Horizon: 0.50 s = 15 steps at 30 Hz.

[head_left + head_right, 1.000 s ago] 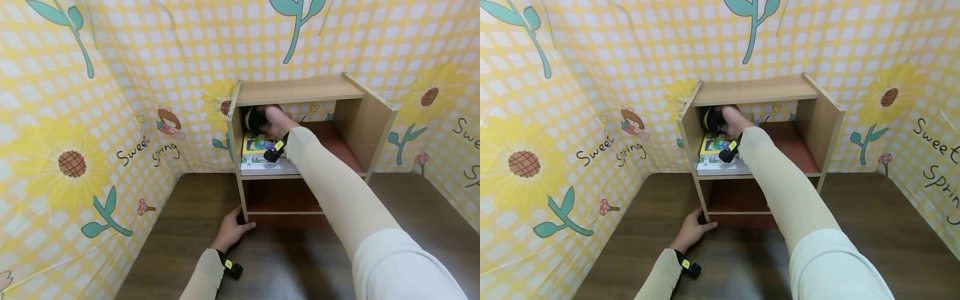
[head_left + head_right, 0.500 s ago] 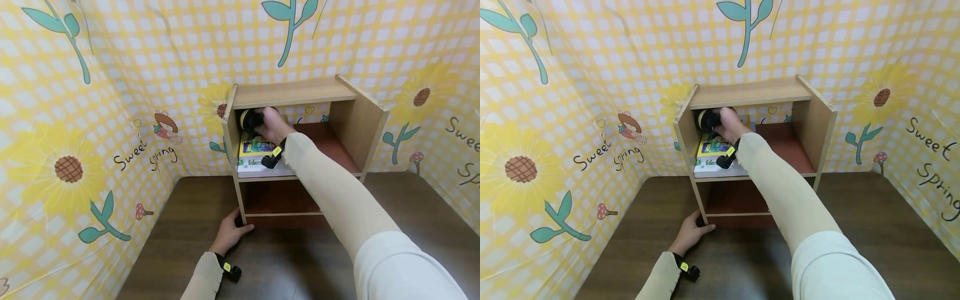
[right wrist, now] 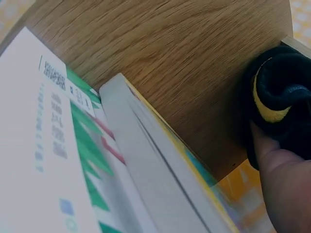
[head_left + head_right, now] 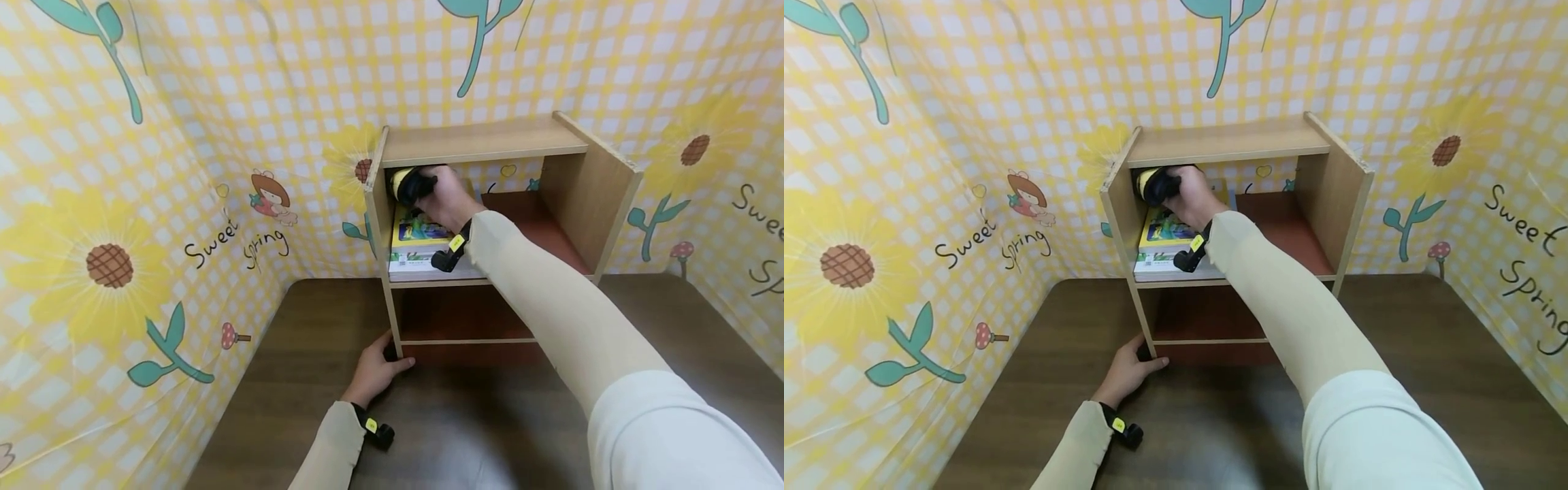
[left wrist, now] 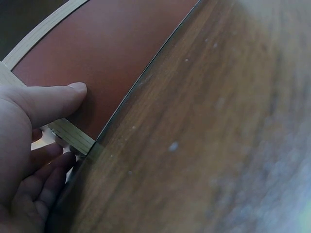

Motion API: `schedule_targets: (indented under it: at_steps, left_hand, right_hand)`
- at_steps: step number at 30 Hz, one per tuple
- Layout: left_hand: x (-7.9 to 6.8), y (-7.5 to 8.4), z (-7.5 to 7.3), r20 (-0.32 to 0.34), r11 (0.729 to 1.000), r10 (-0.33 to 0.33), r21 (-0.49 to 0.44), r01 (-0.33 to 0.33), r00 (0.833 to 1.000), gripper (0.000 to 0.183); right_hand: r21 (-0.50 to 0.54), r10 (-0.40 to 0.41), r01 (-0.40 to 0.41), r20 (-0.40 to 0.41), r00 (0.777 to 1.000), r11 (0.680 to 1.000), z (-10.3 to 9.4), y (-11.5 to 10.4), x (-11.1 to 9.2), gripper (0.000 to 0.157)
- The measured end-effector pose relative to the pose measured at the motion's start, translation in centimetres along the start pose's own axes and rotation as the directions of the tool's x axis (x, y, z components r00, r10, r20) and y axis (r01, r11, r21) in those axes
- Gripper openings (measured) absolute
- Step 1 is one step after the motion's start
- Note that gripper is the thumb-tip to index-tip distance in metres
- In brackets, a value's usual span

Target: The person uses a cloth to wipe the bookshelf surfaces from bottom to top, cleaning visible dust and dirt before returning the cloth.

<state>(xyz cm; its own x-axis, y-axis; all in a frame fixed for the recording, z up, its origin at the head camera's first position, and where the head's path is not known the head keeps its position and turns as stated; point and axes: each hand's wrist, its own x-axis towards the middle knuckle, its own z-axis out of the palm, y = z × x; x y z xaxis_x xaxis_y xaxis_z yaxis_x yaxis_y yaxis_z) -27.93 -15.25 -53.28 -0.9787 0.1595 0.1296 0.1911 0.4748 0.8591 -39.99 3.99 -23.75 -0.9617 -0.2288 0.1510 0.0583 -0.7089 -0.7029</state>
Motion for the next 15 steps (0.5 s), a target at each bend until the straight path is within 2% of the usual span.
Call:
schedule_targets:
  at_steps: [8,15]
  left_hand:
    - [0.18,0.28,-0.15,0.011,1.0,0.025,-0.005,-0.025,1.0,0.078]
    - [-0.02,0.15,-0.18,0.01,1.0,0.028,-0.002,-0.028,1.0,0.077]
  right_hand:
    - [0.017,-0.031,0.032,-0.034,0.999,0.999,0.09,-0.28,-0.11,0.015]
    - [0.03,-0.026,0.026,-0.019,0.999,0.999,0.13,-0.24,-0.51,0.023]
